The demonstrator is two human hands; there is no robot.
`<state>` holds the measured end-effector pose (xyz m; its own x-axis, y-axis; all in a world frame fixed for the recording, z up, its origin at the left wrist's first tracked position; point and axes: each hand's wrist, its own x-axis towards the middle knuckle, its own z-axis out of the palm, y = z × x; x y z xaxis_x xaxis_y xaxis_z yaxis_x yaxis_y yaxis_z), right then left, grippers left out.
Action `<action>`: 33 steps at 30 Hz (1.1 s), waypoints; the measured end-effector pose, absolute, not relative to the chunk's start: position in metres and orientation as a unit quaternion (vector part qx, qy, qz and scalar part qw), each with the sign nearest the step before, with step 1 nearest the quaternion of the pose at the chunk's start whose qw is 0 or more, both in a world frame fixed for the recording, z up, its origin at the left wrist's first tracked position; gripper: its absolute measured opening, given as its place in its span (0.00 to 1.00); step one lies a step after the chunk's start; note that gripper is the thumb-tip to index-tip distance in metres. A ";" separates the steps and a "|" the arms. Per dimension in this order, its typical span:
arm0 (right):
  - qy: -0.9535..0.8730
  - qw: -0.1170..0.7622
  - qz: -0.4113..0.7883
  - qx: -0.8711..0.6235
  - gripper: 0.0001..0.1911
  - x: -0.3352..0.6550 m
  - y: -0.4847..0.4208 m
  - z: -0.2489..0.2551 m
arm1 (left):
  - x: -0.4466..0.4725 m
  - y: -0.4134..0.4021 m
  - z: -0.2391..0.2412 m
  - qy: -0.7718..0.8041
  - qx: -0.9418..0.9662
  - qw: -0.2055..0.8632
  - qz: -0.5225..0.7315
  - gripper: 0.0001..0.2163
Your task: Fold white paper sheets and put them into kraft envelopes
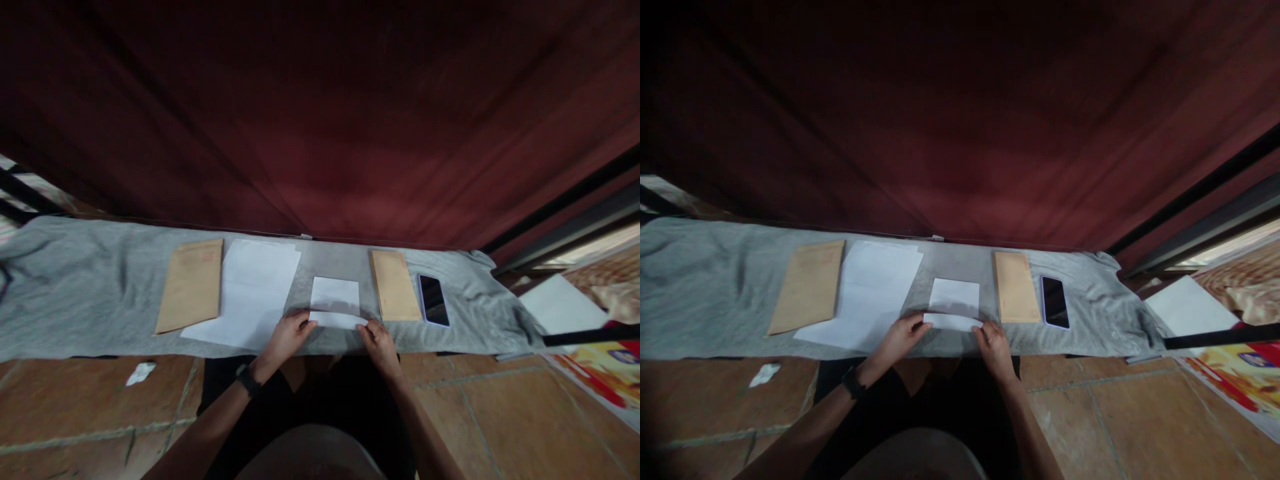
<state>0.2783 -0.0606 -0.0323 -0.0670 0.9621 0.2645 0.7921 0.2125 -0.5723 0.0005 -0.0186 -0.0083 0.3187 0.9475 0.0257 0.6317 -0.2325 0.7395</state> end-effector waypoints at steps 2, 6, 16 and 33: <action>-0.696 0.292 0.151 -0.638 0.19 0.275 -0.056 -0.031 | 0.004 -0.016 -0.007 0.545 0.728 0.332 0.251 0.10; -0.664 0.246 0.147 -0.691 0.18 0.265 -0.049 -0.026 | 0.012 -0.013 -0.006 0.567 0.723 0.292 0.265 0.10; -0.614 0.113 0.111 -0.773 0.10 0.245 -0.035 -0.009 | 0.030 -0.005 0.006 0.631 0.750 0.131 0.149 0.08; -0.604 0.057 0.039 -0.794 0.13 0.234 0.003 -0.003 | 0.043 0.027 0.013 0.697 0.705 0.122 0.039 0.16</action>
<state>0.2345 0.0033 -0.0029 0.2667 0.9637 0.0073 0.9549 -0.2633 -0.1370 0.0434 0.0270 0.0131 0.0242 0.9930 -0.1157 0.9741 0.0026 0.2262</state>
